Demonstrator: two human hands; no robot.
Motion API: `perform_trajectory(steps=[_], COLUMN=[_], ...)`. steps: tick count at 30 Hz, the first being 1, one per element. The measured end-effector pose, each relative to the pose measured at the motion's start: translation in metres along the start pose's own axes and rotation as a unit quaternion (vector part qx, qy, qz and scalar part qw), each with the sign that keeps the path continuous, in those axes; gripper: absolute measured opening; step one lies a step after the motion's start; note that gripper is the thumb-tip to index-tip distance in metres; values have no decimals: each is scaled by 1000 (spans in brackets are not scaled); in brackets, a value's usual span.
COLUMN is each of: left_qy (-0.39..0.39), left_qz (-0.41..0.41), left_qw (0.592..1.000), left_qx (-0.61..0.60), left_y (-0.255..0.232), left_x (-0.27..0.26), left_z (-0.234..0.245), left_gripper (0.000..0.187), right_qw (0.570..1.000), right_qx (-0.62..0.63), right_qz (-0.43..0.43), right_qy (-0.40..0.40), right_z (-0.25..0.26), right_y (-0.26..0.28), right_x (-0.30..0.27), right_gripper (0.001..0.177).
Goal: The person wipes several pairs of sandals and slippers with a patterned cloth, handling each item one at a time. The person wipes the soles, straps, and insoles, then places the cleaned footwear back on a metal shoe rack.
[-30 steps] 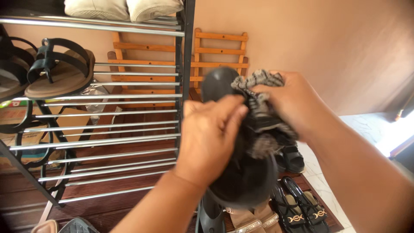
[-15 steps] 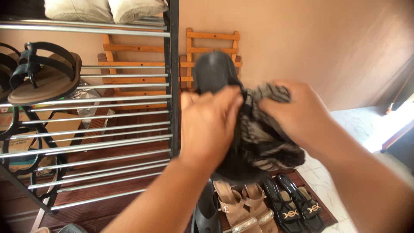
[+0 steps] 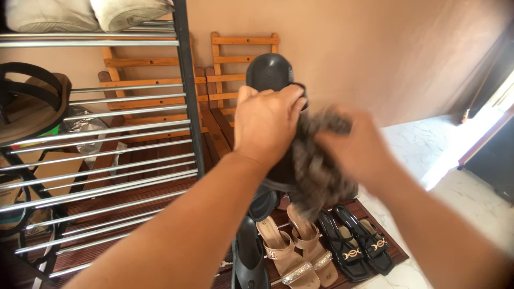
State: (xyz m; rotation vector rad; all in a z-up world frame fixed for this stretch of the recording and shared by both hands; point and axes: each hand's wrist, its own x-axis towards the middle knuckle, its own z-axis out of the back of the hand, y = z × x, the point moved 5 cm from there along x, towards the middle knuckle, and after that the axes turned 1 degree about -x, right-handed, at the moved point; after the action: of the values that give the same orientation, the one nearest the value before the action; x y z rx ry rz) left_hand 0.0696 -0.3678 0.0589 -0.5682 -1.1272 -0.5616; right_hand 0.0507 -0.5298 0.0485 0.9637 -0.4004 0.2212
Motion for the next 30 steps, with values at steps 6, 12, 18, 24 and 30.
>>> perform_trajectory(steps=[6, 12, 18, 24, 30], left_qy=[148, 267, 424, 436, 329], left_qz=[67, 121, 250, 379, 370], left_qw=[987, 952, 870, 814, 858], left_qx=[-2, -85, -21, 64, 137], left_y=[15, 4, 46, 61, 72], left_x=[-31, -54, -97, -134, -111], left_z=[-6, 5, 52, 104, 135], left_gripper=[18, 19, 29, 34, 32], right_qw=[975, 979, 904, 919, 906], right_qx=[106, 138, 128, 179, 124], right_qz=[-181, -141, -321, -273, -275], right_qy=[73, 42, 250, 221, 298], right_z=[-9, -24, -82, -119, -133], right_y=[-20, -28, -25, 23, 27], right_x=[-39, -13, -63, -51, -75], right_gripper=[16, 21, 26, 28, 26])
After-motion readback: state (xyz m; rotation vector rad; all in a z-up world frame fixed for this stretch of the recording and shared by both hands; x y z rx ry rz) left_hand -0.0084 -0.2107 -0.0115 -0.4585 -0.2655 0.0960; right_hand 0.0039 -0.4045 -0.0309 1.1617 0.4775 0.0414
